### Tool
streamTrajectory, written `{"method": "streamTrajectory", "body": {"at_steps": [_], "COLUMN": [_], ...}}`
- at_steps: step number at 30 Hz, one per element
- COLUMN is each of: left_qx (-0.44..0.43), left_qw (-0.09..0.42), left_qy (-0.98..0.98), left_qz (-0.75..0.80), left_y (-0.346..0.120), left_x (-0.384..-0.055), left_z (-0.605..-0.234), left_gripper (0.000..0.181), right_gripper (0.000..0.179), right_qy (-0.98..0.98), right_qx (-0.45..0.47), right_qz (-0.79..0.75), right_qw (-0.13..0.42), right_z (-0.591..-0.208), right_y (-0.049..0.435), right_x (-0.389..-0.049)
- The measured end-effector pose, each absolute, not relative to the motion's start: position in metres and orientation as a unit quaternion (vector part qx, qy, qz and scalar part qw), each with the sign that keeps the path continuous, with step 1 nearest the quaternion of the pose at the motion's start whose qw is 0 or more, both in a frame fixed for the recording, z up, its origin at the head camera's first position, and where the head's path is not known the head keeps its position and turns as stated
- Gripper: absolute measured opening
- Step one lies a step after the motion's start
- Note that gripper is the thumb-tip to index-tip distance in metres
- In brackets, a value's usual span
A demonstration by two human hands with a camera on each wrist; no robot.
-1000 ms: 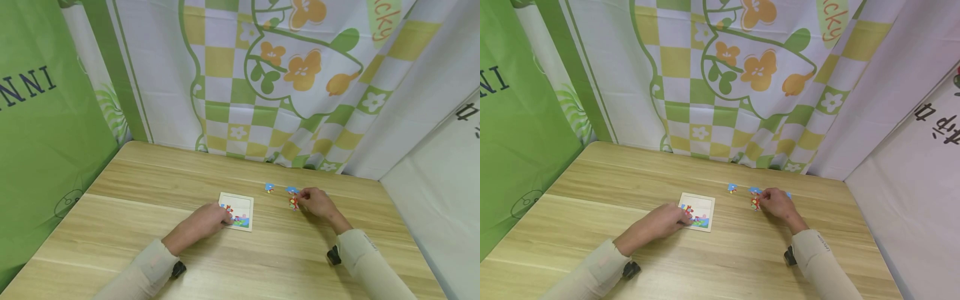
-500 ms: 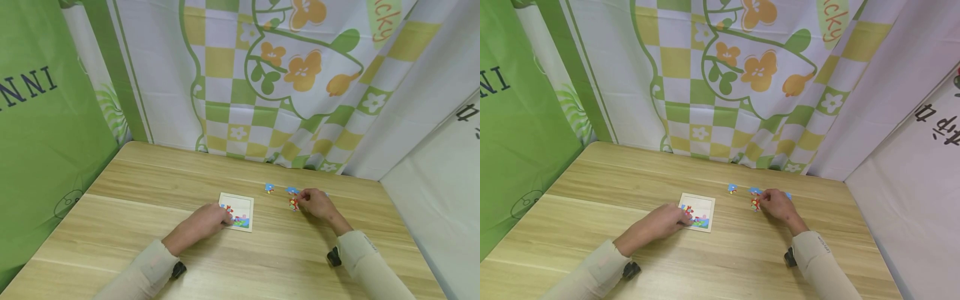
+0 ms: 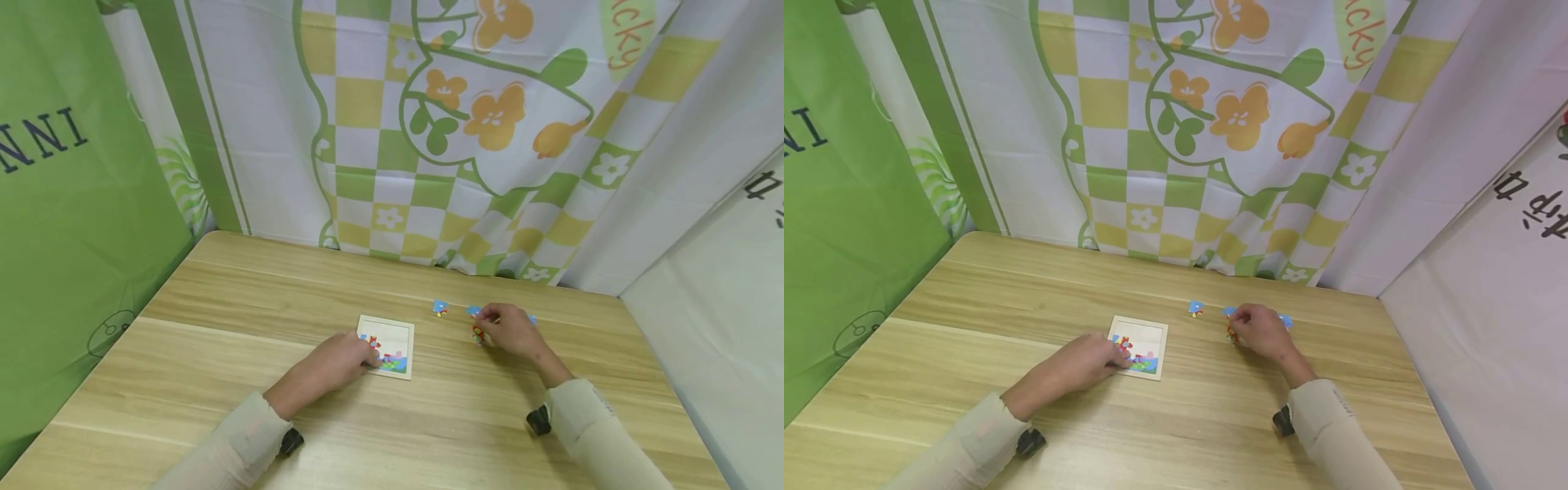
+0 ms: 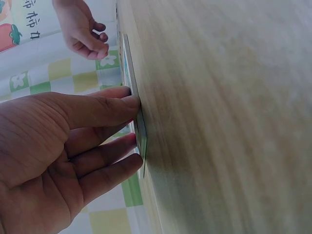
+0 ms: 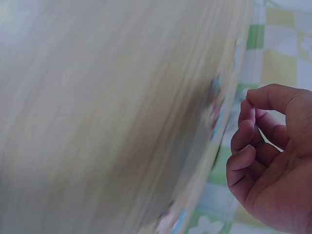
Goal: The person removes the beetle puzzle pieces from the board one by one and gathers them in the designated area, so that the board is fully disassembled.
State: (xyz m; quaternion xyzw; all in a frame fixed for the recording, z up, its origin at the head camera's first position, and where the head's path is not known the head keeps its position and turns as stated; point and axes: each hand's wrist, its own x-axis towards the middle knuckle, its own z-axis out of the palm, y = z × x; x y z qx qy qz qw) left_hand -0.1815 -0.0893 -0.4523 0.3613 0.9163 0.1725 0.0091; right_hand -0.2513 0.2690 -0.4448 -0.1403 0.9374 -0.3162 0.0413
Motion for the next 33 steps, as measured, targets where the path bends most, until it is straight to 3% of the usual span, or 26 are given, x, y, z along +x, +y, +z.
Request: {"method": "streamTrajectory", "body": {"at_steps": [15, 21, 33], "left_qx": [0.347, 0.345, 0.359], "left_qw": [0.020, 0.017, 0.011], "left_qy": [0.920, 0.922, 0.918], "left_qz": [0.184, 0.176, 0.167], "left_y": [-0.088, -0.088, -0.090], "left_x": [-0.181, -0.182, -0.183], "left_z": [-0.452, -0.452, -0.453], "left_gripper": [0.019, 0.018, 0.017], "right_gripper": [0.009, 0.019, 0.029], "right_qy": [0.880, 0.868, 0.873], "right_qx": [-0.336, -0.353, -0.381], "right_qz": [-0.326, -0.325, -0.286], "right_qw": [0.082, 0.124, 0.108], "right_z": [-0.443, -0.447, -0.454], "right_y": [0.183, 0.158, 0.136], "right_x": [-0.233, -0.231, -0.231]}}
